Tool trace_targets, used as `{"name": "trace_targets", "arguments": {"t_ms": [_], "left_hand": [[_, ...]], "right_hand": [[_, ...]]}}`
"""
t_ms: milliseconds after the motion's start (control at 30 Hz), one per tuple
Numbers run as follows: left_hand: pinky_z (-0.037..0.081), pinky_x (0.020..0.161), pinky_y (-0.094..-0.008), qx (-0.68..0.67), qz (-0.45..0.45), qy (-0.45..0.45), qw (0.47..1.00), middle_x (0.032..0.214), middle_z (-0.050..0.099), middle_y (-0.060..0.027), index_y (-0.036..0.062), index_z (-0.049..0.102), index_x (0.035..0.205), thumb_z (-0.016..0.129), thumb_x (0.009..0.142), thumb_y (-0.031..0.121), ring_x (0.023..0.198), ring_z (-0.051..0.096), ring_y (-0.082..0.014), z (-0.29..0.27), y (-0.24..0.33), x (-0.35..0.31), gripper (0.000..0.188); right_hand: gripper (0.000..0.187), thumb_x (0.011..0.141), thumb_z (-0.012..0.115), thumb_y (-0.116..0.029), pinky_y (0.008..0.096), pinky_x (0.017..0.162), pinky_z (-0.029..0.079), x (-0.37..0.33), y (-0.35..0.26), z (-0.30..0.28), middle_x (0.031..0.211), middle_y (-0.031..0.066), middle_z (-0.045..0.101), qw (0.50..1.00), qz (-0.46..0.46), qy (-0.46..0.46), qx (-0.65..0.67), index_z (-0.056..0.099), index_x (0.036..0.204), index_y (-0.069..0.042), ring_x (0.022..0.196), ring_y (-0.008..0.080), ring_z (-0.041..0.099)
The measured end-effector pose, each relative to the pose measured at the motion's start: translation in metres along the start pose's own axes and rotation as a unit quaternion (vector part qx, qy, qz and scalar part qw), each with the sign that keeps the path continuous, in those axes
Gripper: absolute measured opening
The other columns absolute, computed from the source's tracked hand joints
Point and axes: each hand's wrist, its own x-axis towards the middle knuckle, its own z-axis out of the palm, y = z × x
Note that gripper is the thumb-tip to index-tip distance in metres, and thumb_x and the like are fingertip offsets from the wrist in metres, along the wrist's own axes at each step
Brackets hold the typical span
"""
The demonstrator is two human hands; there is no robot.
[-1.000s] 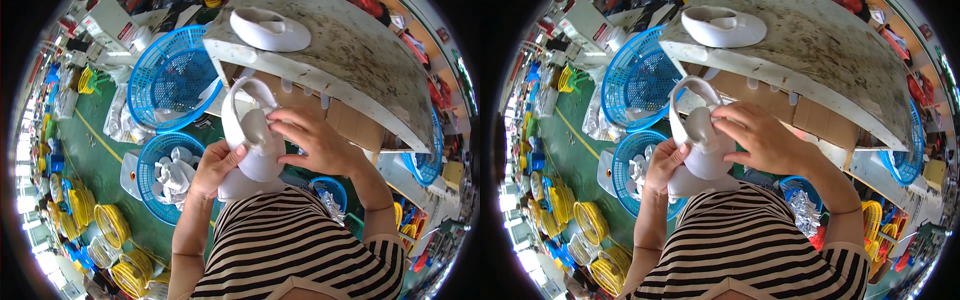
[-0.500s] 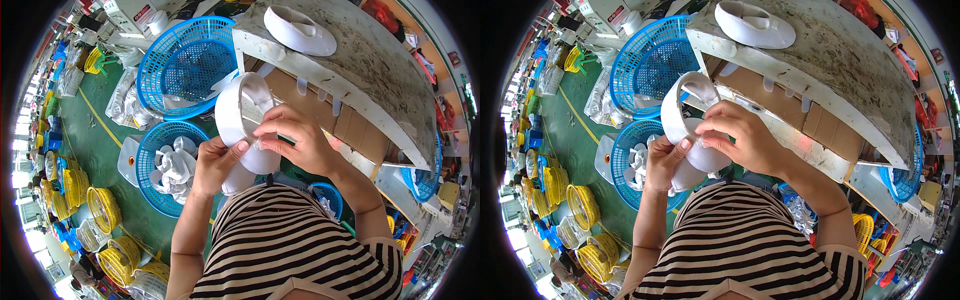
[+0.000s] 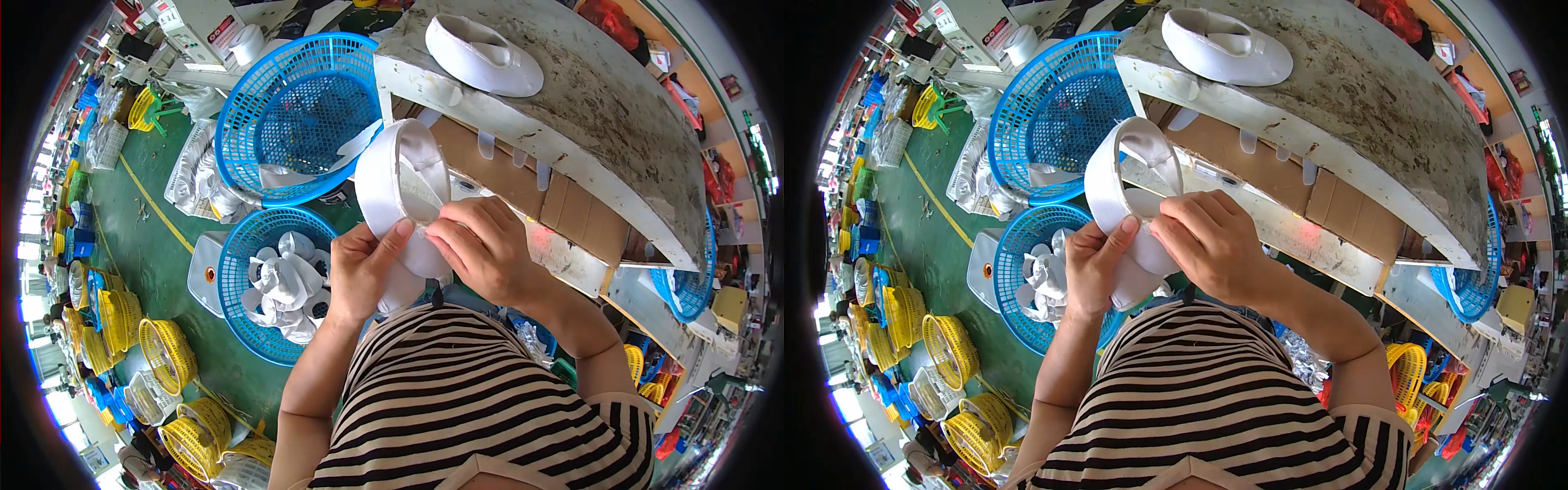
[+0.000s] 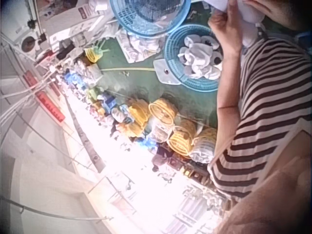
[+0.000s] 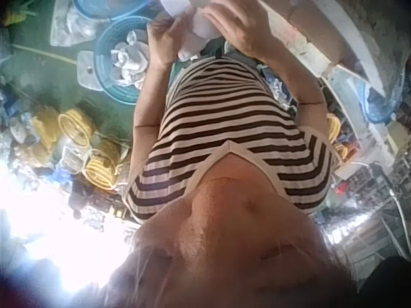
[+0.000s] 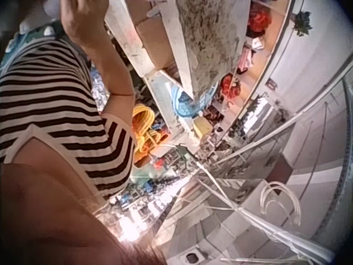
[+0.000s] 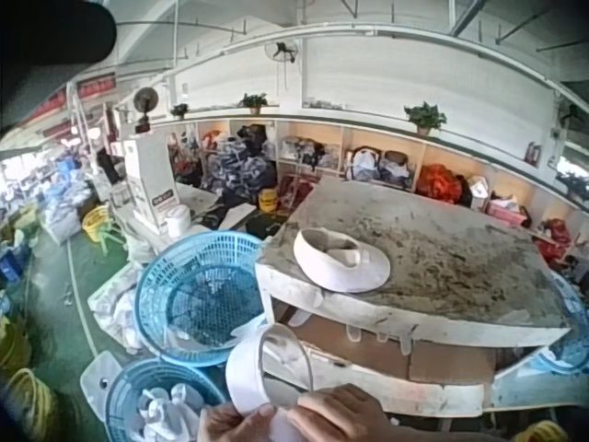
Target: The person is seen inspecting and sorting white shoe components (likely heels or inner supports) in a factory environment.
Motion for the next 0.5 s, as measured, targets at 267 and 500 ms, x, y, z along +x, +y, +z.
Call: {"name": "trace_targets", "arguments": {"t_ms": [267, 500], "left_hand": [[0.048, 0.066, -0.0208, -0.017, 0.037, -0.012, 0.999, 0.088, 0.069, -0.0043, -0.0021, 0.068, 0.099, 0.064, 0.091, 0.015, 0.074, 0.059, -0.0059, 0.0014, 0.0006, -0.0002, 0.020], [0.047, 0.065, -0.0194, -0.022, 0.035, 0.009, 0.999, 0.086, 0.069, -0.0034, -0.0019, 0.069, 0.098, 0.064, 0.091, 0.014, 0.073, 0.058, -0.0048, 0.0088, -0.0007, 0.0031, 0.019]], "right_hand": [[0.024, 0.077, 0.071, -0.003, 0.0365, 0.074, 0.050, 0.0025, -0.0001, -0.0022, 0.099, 0.0106, 0.060, 0.973, 0.162, 0.019, 0.162, 0.065, 0.101, -0.004, 0.083, 0.0268, 0.060], [0.024, 0.071, 0.072, -0.005, 0.0315, 0.065, 0.046, -0.0054, 0.0023, 0.0067, 0.088, 0.0040, 0.060, 0.997, 0.041, 0.062, -0.010, 0.066, 0.094, -0.004, 0.079, 0.0194, 0.059]]}}
